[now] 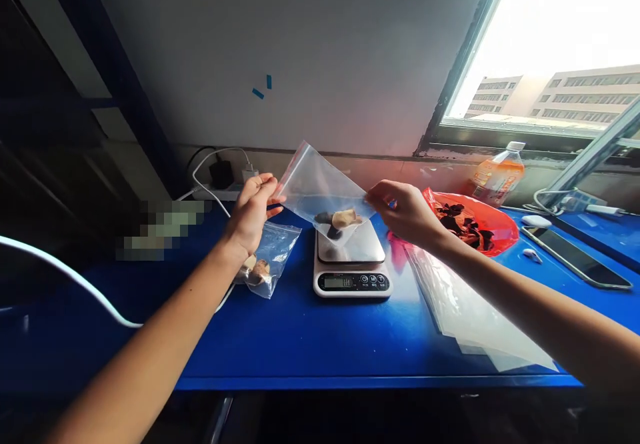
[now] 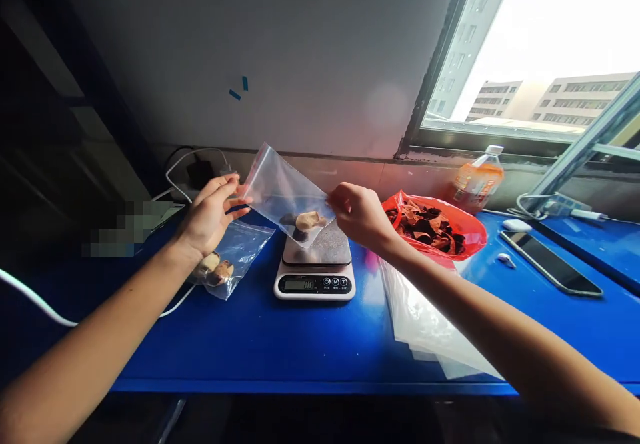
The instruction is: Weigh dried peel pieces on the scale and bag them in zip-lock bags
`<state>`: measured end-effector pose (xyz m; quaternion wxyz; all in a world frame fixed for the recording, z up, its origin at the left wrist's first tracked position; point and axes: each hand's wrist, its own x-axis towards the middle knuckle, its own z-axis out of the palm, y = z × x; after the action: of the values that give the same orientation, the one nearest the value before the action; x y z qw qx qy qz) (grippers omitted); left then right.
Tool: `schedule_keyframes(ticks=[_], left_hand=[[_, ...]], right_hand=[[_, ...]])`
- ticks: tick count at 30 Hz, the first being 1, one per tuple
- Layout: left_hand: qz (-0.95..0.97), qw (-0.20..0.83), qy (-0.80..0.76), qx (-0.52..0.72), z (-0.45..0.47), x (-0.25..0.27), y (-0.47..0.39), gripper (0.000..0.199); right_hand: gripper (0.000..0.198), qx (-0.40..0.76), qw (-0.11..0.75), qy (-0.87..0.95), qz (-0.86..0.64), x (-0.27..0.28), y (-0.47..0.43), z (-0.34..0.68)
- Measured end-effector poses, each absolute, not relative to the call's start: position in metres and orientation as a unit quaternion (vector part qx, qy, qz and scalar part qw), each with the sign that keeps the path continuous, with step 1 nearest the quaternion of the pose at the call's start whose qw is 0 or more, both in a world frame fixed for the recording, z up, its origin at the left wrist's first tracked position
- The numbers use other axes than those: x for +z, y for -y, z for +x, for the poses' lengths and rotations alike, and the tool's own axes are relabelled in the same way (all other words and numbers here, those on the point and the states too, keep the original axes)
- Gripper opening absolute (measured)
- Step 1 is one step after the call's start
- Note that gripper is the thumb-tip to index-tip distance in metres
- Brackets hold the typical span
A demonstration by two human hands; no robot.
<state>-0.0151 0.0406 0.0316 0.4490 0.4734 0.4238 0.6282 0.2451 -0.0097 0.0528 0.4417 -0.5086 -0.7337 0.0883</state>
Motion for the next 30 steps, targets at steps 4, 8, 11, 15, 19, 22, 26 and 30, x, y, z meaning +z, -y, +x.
schedule_keyframes(ticks=[4, 8, 11, 15, 19, 22, 26, 30], left_hand=[[0.500, 0.477, -0.379, 0.616, -0.008, 0.028, -0.036, 0.036], [0.474, 0.513, -0.277, 0.660, -0.004, 0.029, -0.029, 0.054], [0.458, 0.586, -0.223, 0.630, 0.004, 0.026, -0.018, 0.065], [0.527, 0.652, -0.250, 0.484, 0.022, 0.016, -0.002, 0.075], [0.571, 0.572, -0.272, 0.522, 0.033, 0.010, 0.005, 0.063], [0.598, 0.500, -0.280, 0.560, 0.035, 0.010, 0.009, 0.058], [0.627, 0.469, -0.250, 0.570, 0.036, 0.012, 0.015, 0.056], [0.648, 0.443, -0.236, 0.572, 0.037, 0.015, 0.018, 0.055]], right_hand=[[0.008, 0.148, 0.439, 0.718, -0.520, 0.041, 0.011, 0.244], [0.007, 0.299, 0.402, 0.687, -0.526, 0.038, 0.023, 0.239], [0.015, 0.372, 0.489, 0.617, -0.493, 0.040, 0.034, 0.230], [0.026, 0.403, 0.554, 0.580, -0.441, 0.038, 0.043, 0.222], [0.034, 0.418, 0.504, 0.602, -0.456, 0.031, 0.048, 0.221], [0.057, 0.447, 0.492, 0.597, -0.449, 0.029, 0.051, 0.218], [0.075, 0.488, 0.508, 0.577, -0.413, 0.029, 0.052, 0.211], [0.059, 0.502, 0.552, 0.565, -0.351, 0.031, 0.050, 0.209]])
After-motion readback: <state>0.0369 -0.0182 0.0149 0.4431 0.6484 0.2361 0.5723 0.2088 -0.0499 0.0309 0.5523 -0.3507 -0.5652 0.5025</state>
